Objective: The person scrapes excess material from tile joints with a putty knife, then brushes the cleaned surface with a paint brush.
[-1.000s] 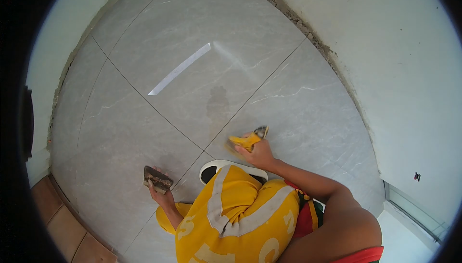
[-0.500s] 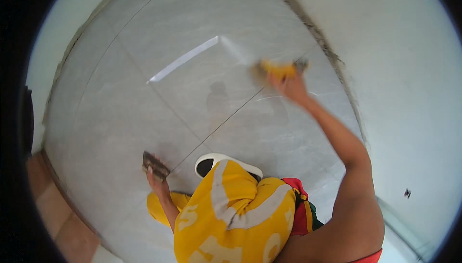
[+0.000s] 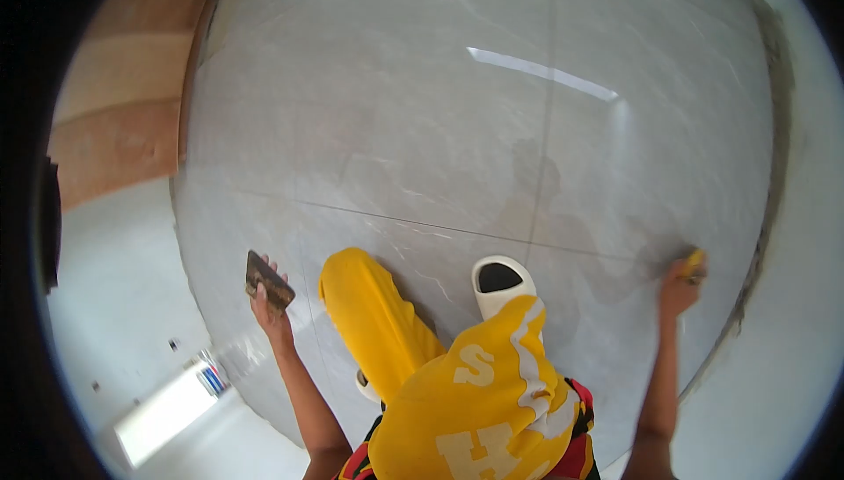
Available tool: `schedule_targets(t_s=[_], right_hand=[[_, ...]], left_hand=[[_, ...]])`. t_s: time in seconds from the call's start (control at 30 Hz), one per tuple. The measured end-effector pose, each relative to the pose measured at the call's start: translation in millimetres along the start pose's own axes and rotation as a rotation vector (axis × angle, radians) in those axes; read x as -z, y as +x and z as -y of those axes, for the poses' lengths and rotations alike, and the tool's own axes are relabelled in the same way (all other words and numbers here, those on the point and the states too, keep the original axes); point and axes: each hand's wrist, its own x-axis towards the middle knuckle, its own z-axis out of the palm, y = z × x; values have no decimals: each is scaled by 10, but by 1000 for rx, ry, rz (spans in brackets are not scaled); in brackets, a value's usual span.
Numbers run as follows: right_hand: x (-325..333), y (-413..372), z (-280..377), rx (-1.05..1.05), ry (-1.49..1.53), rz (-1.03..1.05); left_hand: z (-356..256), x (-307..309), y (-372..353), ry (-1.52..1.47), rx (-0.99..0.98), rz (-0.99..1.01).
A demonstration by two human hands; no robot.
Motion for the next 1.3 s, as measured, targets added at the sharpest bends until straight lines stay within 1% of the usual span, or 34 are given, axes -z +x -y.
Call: schedule_targets(t_s=[0.03,0.07,0.1,0.13,0.17,0.2,0.23,0.27,0.3,0.33,0.4,0.47,0.5,0.53,0.57,0.6,0.63,0.67,0.7,0.73,0.77,0.8,0.83,0.87,0.9,0.97,1.0,1.03,1.07,1.1,1.17,1.2,1.27,1.3], right_hand=[[-171,-83,579,-50,117,32],[-373,-86,1136,-34,257,136],[-517,-48,1767,162,472,80],[-671,-15,2343,117,617,278],[-1228,-6,2796,386,544,65],[-993,-122,3527,292,855,161],[-1423,187,4140,312,984,179],[-1515,359,4709,344,1012,268],[-1597,530,5274,373,1037,358],[-1579,702,5752,439,939,523],[-1673,1097,6517,672,876,760],[-1686,1151,6622,763,873,532],[-1621,1362,6382,810,780,656],[-1715,1456,5974,948,1067,439],[-1571,1559,5491,942,1193,489],[-1647,1703,5013,846,1312,673],[-2004,1927,4441,918,1185,582],[-1968,1966,3868,812,1082,605],[-1752,1793,3265,793,989,496],[-1922,1760,2707,589,935,500],[-2161,1760,2211,623,768,436],[-2518,1594,1934,579,861,507],[-2654,1173,2466,661,710,436],[-2751,739,3042,735,561,356],[-2293,-238,3638,744,747,396],[-2116,-391,4891,865,926,603],[-2019,-469,5523,913,1011,723],[-1545,-537,5590,979,925,785],[-1260,-371,5888,1158,877,774],[-844,-190,6149,1336,820,757],[87,71,6357,1480,751,876],[329,139,6411,1542,706,921],[548,249,6340,1581,658,792],[597,304,6362,1650,608,762]], left_hand=[[155,-25,-93,15,4,-68],[271,-42,-226,42,22,-139],[375,-81,-361,74,46,-206],[454,-149,-494,86,45,-241],[519,-254,-620,94,40,-278],[670,26,-879,67,10,-311],[670,-348,-866,94,26,-351],[706,-533,-851,137,61,-340],[765,-563,-850,171,91,-329],[846,-634,-861,206,123,-323],[770,-841,-715,334,184,-274],[925,-782,-931,470,216,-217],[955,-884,-976,530,238,-214],[1044,-932,-1096,546,256,-231],[1137,-979,-1154,560,273,-239],[1215,-1036,-1101,576,289,-238],[1307,-1130,-1098,526,338,-266],[1445,-1277,-1123,487,381,-306],[1424,-1101,-1345,442,425,-348],[1499,-1229,-1389,417,469,-383],[1649,-1280,-1387,476,448,-364],[1868,-1405,-1295,435,396,-357],[2090,-1572,-972,400,345,-344],[2142,-1579,-706,367,284,-323],[1980,-676,-784,395,219,-288],[1878,-758,-368,484,109,-236],[1899,-686,-383,444,82,-239],[1720,-529,-882,400,47,-227],[1594,-436,-927,357,32,-221],[1643,-376,-888,354,66,-216],[1917,-239,-861,334,152,-204],[2081,-199,-848,309,127,-226],[2429,-183,-715,157,22,-275],[2603,-187,-612,41,-17,-308]])
